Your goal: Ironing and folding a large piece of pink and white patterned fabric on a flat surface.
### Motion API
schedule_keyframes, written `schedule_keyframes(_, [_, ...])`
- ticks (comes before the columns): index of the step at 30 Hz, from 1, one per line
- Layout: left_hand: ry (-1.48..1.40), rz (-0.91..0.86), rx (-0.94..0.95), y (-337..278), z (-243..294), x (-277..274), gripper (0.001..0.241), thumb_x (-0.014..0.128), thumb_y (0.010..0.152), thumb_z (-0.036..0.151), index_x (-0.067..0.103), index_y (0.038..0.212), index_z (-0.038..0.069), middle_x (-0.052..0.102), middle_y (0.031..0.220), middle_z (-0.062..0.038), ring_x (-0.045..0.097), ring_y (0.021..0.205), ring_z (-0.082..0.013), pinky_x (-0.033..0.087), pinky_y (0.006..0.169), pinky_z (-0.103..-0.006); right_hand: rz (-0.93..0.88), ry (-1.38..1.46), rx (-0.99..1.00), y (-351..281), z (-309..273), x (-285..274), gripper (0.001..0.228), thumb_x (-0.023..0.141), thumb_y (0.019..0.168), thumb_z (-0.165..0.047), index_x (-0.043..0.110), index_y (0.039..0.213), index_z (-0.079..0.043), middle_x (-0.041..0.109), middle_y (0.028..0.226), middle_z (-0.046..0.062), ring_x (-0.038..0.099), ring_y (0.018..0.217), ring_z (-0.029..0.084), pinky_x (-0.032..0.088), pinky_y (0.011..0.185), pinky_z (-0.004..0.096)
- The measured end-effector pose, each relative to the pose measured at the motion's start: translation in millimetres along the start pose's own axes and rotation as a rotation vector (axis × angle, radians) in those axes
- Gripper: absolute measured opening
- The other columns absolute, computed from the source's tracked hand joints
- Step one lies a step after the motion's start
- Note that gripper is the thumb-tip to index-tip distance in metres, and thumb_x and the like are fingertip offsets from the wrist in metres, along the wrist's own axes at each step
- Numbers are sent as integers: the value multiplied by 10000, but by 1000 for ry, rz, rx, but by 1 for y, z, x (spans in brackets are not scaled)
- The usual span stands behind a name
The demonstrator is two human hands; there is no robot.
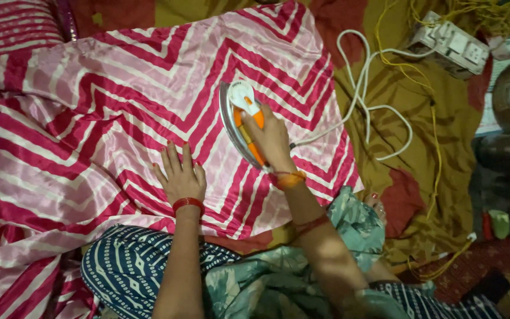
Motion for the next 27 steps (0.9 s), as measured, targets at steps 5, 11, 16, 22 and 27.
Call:
schedule_keyframes(5, [-10, 8, 6, -1, 2, -2, 593, 488, 995, 321, 483, 1566, 164, 313, 1689, -157, 242, 1573, -327, 110, 1265, -583, -23, 5, 87, -53, 26, -14, 575, 600, 955, -491, 625, 1302, -33, 752, 796, 206, 771, 693, 304, 596, 624, 407])
schedule_keyframes(11, [-7, 4, 10, -1, -1, 0, 597, 487, 987, 319, 485, 1561, 155, 301, 1696, -162, 233, 1567, -330, 113, 1255, -588, 0, -64, 60, -94, 61, -21, 519, 634, 960, -505, 657, 1217, -55, 742, 791, 196, 759, 709, 332, 568, 635, 436])
schedule_keyframes(16, [23, -10, 13, -2, -1, 4, 590, 491, 990, 319, 489, 1558, 156, 301, 1696, -163, 227, 1576, -332, 111, 1259, -587, 1, -177, 33, -78, 58, -27, 510, 644, 966, -514, 671, 1216, -71, 727, 775, 211, 737, 715, 367, 554, 641, 464])
schedule_keyframes(22, [9, 7, 7, -2, 1, 1, 577, 492, 1006, 312, 488, 1562, 160, 317, 1693, -165, 238, 1581, -332, 119, 1269, -584, -40, -88, 35, -24, 37, -36, 625, 608, 944, -499, 591, 1356, -29, 729, 762, 199, 750, 622, 322, 593, 592, 435])
schedule_keyframes(27, [34, 15, 11, -1, 2, 0, 587, 504, 992, 309, 496, 1558, 156, 318, 1691, -161, 257, 1567, -334, 127, 1263, -587, 94, -160, -83, 22, 43, -38, 566, 669, 975, -507, 677, 1198, 13, 718, 800, 218, 733, 724, 353, 557, 629, 460])
Point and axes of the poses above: each hand's wrist, its own y-axis towards the middle knuckle, its own x-axis out of the palm, z = x × y, the point moved 5 cm from there along y, towards the middle knuckle
